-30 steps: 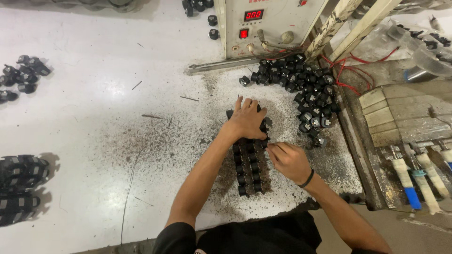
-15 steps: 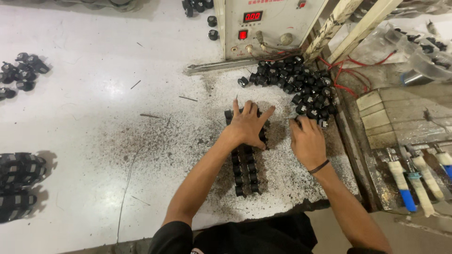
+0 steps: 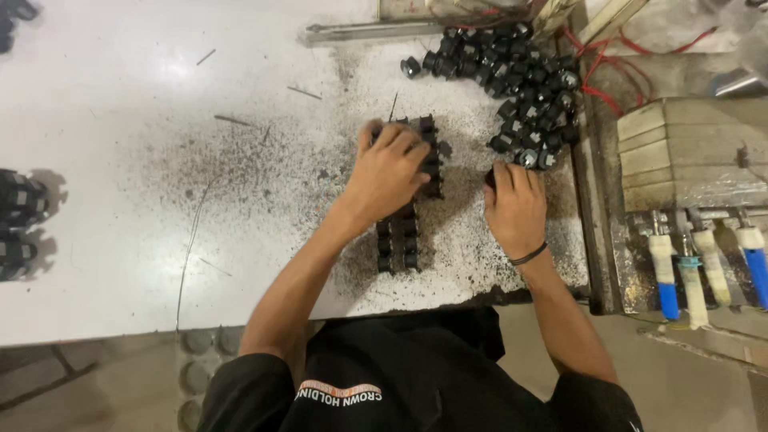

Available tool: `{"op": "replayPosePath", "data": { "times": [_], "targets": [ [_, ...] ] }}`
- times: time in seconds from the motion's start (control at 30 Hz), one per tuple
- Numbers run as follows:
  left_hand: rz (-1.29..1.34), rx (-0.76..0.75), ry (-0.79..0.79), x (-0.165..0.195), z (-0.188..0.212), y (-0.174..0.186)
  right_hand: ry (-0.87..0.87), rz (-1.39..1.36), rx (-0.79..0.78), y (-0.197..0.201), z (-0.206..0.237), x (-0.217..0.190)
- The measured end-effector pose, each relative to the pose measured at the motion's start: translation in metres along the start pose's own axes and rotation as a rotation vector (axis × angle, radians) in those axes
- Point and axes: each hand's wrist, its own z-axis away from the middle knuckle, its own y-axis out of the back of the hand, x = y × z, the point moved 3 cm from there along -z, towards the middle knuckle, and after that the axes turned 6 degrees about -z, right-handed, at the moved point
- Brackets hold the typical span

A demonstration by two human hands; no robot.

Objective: The person picks small black electronic components from a pile and from a plastic tray and arranges them in rows on the workbench. They then use a soldering iron to solder the components in the rows, working across the grid one part at a time.

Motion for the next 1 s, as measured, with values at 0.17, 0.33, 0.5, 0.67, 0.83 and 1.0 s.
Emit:
{"op": "replayPosePath", "data": {
  "times": [0.17, 0.33, 0.5, 0.67, 0.83, 1.0],
  "targets": [
    [0.110, 0.088, -0.022, 0.030, 0.027, -0.022, -0.042, -0.142, -0.011, 0.004, -0.007, -0.012],
    [0.104, 0.165, -0.013, 0.036, 0.024, -0.026, -0.059, -0.104, -0.013, 0.014, -0.006, -0.027],
    [0.157, 0.133, 0.008, 0.031, 0.026, -0.027, -0.166, -0.597, -0.055, 0.016, 0.015, -0.037],
    [0.194, 0.106, 0.019, 0.029, 0.025, -0.030, -0.078, -0.646, 0.064, -0.004, 0.027, -0.064],
    [0.139, 0.162, 0.007, 0.030, 0.022, -0.027, -0.110, -0.133, 0.001, -0.014, -0.011, -0.014],
    [0.108, 0.175, -0.060, 0.037, 0.029, -0.020, -0.103, 0.270, 0.142, -0.003, -0.056, 0.023]
  ]
}}
